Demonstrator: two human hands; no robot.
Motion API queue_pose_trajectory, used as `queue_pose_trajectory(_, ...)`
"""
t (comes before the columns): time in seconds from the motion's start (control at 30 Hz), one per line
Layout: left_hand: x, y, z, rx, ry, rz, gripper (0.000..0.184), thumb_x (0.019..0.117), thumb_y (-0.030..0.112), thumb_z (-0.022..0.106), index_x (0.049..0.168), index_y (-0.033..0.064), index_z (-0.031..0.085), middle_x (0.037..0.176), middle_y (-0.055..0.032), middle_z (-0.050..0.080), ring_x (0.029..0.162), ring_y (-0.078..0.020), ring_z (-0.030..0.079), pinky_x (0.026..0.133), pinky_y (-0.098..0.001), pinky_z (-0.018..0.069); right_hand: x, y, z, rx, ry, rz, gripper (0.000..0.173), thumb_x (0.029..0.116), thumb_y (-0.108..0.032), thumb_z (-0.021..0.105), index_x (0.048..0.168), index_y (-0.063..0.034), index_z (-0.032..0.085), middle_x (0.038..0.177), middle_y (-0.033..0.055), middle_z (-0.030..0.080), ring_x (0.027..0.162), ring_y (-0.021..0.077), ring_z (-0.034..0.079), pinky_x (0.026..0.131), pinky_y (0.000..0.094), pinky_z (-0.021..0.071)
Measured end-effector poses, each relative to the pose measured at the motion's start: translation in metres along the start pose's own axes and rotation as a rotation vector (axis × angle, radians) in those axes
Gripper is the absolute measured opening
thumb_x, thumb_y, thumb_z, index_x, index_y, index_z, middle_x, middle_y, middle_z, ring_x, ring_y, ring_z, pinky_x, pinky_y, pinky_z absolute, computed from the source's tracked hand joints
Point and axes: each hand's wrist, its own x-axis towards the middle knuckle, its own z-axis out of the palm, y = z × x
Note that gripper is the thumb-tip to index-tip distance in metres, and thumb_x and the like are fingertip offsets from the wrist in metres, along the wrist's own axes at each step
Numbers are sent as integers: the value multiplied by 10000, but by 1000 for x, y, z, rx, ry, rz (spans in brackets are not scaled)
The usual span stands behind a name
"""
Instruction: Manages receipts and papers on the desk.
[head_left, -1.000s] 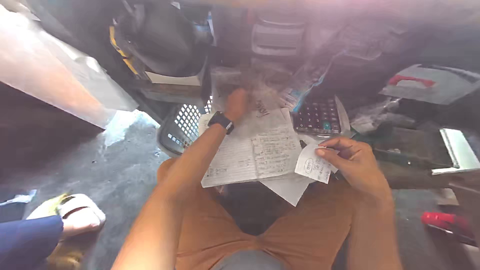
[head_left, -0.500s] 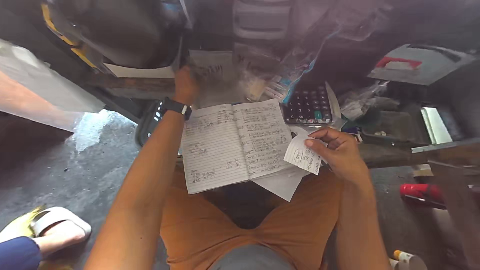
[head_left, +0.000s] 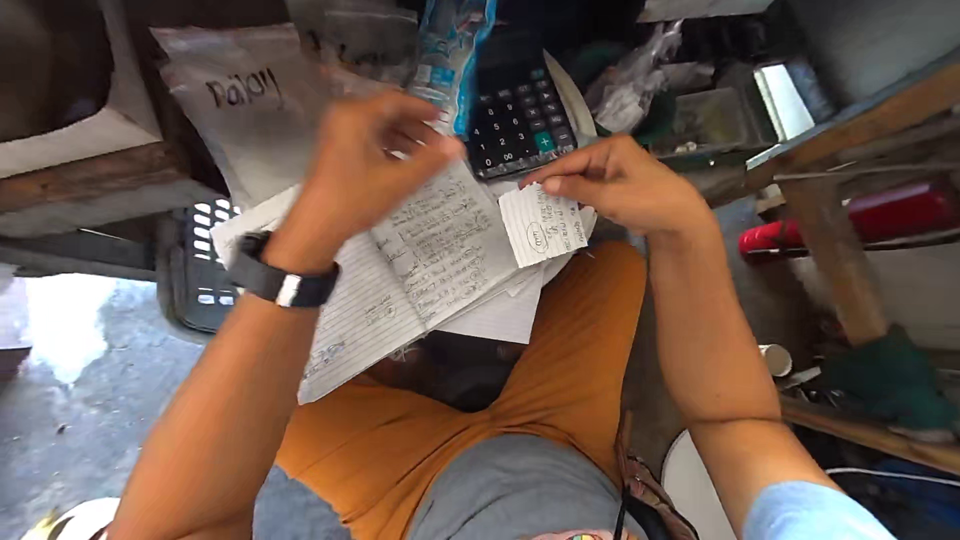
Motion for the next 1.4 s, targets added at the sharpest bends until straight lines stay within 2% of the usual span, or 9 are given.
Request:
queue_pose_trajectory(0.13,-8,28,51,-300,-154,-101,701,789,114,864,1394,23,522,949,-67,692,723,-97,677,664,-248,589,15,-14,-2,-8,-115,-73,193,1014,-39,556,1115,3,714,978,-2,729,809,-36,657,759,164,565)
queue_pose_trajectory(0.27,-21,27,76,-564,196,-161,473,825,10,794,1240,-23,570,913,-27,691,752,-81,687,722,-261,613,21,-29,-15,127,124,76,435,1120,-279,339,1411,-27,540,1074,49,716,907,114,718,803,309,617)
queue_pose_trajectory(0.4,-26,27,91,-767,426,-207,438,829,-40,771,1208,-9,552,898,-8,695,774,-91,695,749,-277,616,20,-24,-23,217,206,147,664,1110,-487,147,1356,-41,573,1057,56,747,951,181,739,860,383,615)
queue_pose_trajectory(0.57,-26,30,93,-825,460,-217,425,824,-69,765,1179,-3,541,883,-9,697,767,-84,699,752,-269,618,26,-28,-6,120,147,16,277,1034,-171,580,1250,-7,636,1018,0,717,874,68,716,792,261,625)
queue_pose_trajectory(0.7,-26,27,70,-620,260,-160,486,896,85,752,1314,-42,540,1086,-95,677,920,-103,684,808,-265,591,36,-21,10,10,167,-82,104,889,-32,732,988,-32,703,823,-42,703,710,-4,668,693,192,593)
queue_pose_trajectory(0.93,82,-54,-59,131,361,-330,397,1038,231,560,1311,-54,606,1285,-233,644,1197,-311,629,1057,-468,471,14,5,56,-53,49,-70,55,915,-37,705,957,-2,711,826,36,685,713,64,629,679,255,555)
queue_pose_trajectory(1.1,126,-68,-60,626,92,-449,457,1051,290,526,1365,-40,559,1398,-294,555,1354,-478,481,1099,-709,300,2,9,74,-70,27,9,65,953,-64,683,1001,-25,704,940,64,712,872,133,679,817,344,569)
queue_pose_trajectory(1.23,126,-61,-46,485,59,-529,762,954,389,709,1509,-42,414,1529,-277,444,1458,-438,374,1188,-621,255,-4,16,74,-101,-10,-3,115,960,-79,674,1052,-23,715,1010,88,723,938,173,689,863,403,566)
queue_pose_trajectory(1.4,127,-58,-48,517,72,-590,736,981,312,670,1481,-138,372,1526,-337,403,1462,-469,347,1199,-575,269,-11,9,68,-51,69,-52,139,969,-89,652,1084,-29,702,1106,77,721,981,118,687,872,311,570)
